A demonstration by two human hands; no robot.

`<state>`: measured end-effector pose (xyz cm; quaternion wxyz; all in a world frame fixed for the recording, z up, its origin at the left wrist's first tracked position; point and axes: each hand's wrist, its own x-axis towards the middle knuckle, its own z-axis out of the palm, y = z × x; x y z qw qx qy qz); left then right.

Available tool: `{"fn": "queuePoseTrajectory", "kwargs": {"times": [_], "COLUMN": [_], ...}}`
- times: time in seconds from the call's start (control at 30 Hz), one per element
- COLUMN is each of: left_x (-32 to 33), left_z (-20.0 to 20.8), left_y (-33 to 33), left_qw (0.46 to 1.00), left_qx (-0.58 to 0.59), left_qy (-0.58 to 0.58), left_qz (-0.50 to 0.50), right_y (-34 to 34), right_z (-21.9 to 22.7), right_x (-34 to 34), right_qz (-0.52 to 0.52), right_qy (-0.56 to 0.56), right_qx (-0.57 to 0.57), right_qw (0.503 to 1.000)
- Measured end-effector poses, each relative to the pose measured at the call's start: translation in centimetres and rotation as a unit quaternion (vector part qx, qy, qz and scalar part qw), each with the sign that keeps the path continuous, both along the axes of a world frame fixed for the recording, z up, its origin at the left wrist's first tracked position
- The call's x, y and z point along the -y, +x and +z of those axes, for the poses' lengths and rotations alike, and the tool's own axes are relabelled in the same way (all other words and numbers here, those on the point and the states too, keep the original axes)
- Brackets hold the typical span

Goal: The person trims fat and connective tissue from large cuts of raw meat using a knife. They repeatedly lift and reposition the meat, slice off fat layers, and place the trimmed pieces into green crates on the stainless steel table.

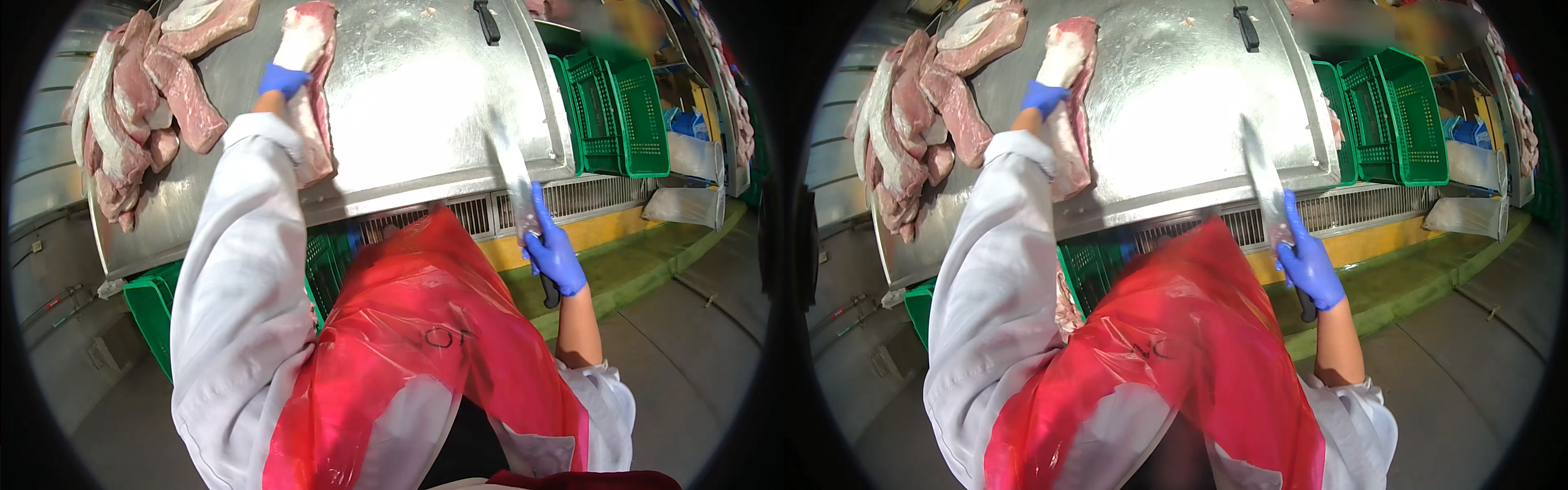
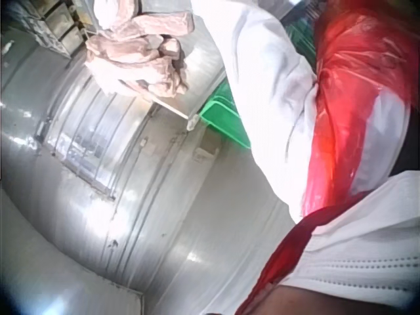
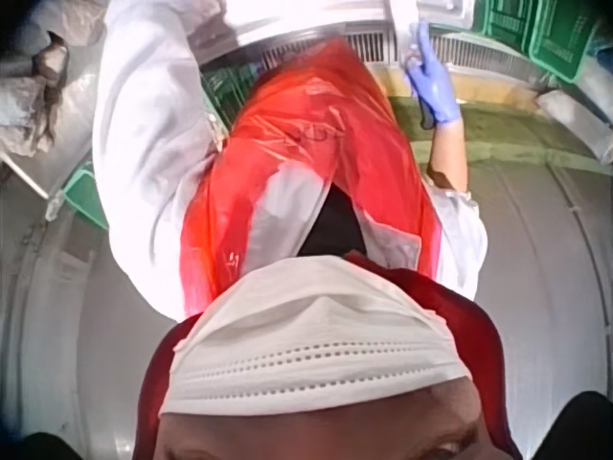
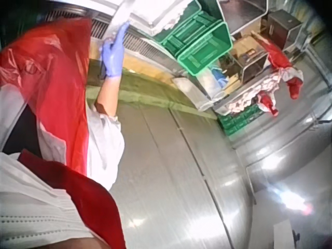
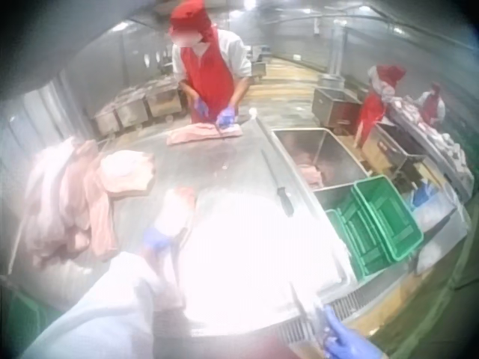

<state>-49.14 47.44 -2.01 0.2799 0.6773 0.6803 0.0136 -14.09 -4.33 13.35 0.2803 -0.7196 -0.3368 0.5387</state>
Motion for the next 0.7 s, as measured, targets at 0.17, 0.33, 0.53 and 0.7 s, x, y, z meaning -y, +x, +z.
{"fn": "queuePoseTrajectory", "kwargs": {"times": [0.17, 0.33, 0.53, 0.7], "left_x": [0.8, 4.9, 4.7, 4.6], "left_z": [0.8, 2.8, -0.1, 3.9], "left_y": [-2.2, -1.4, -0.7, 15.8], "left_qw": [0.898, 0.754, 0.983, 0.934], "left_qx": [0.416, 0.556, 0.175, 0.034], "left_qy": [-0.141, -0.325, -0.037, 0.274], "left_qz": [0.024, 0.126, -0.043, -0.226], "right_y": [3.6, 7.0, 11.9, 12.8], "right_z": [-4.5, -3.2, -3.8, -4.6], "right_x": [2.3, -2.8, -10.3, -17.3], "right_qz": [-0.133, -0.102, -0.054, -0.003], "right_qy": [0.021, -0.040, 0.050, 0.096], "right_qx": [-0.026, -0.027, -0.058, -0.031], "right_qw": [0.991, 0.994, 0.996, 0.995]}}
